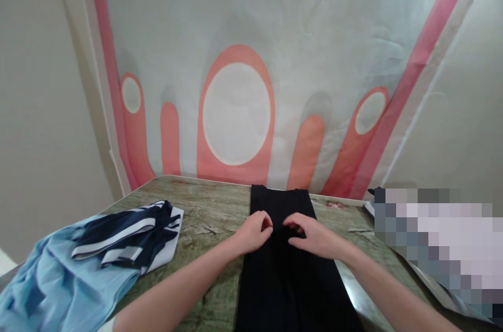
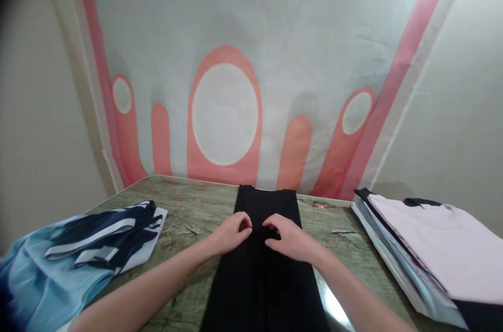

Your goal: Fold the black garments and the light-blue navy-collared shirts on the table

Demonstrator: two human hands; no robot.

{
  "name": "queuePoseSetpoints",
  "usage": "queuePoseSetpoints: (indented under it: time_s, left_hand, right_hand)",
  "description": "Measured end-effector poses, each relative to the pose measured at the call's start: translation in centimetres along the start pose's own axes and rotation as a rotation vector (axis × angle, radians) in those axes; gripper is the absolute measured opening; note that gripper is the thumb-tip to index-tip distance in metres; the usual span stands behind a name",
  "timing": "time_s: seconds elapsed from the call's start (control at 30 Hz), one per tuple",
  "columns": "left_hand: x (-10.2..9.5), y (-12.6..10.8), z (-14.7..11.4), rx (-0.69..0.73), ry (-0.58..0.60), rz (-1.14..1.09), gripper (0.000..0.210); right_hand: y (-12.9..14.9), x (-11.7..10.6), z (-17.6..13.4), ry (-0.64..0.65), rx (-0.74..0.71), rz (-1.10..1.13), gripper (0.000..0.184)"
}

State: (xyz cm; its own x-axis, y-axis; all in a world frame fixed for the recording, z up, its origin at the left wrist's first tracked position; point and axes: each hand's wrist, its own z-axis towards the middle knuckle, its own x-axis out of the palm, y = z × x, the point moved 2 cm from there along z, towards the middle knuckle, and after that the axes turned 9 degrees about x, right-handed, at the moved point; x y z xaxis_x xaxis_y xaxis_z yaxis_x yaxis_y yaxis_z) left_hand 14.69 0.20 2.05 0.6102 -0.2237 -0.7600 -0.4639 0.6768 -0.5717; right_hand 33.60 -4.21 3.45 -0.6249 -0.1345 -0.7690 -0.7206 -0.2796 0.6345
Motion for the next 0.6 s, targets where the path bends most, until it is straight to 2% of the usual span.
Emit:
queuePoseSetpoints:
  time_s: [0.07, 0.17, 0.23, 0.33, 0.47, 0.5, 0.6]
  left_hand:
    - [1.2, 1.2, 0.6, -0.018, -0.108, 0.034, 0.007]
    - [2.4, 2.2, 0.3, -0.002, -0.191, 0.032, 0.01]
    - [2.7, 2.3, -0.1, 0.001, -0.2, 0.022, 0.012]
    - [2.7, 1.8, -0.6, -0.018, -0.168, 0.019, 0.023]
    - [2.6, 0.7, -0.8, -0.013, -0.118, 0.117, 0.037]
    - [2.6, 0.4, -0.8, -0.004, -0.108, 0.153, 0.04]
    - [2.9, -0.1, -0.8, 0.018, -0.067, 0.253, 0.047]
  right_hand:
    - [-0.3, 1.8, 2.1, -0.081, -0.079, -0.096, 0.042]
    - [-1.0, 3.8, 3.9, -0.167, -0.076, -0.191, 0.018]
    - [-1.6, 4.0, 4.4, -0.266, -0.026, -0.15, 0.006]
    - [-3.3, 2.3, 4.3, -0.444, 0.124, 0.0, 0.015]
    - [-8.0, -1.5, 3.0, -0.632, 0.356, 0.073, 0.009]
    - [-9.5, -2.3, 2.4, -0.644, 0.389, 0.049, 0.011]
    - [-13.7, -4.0, 0.0, -0.535, 0.462, -0.139, 0.019]
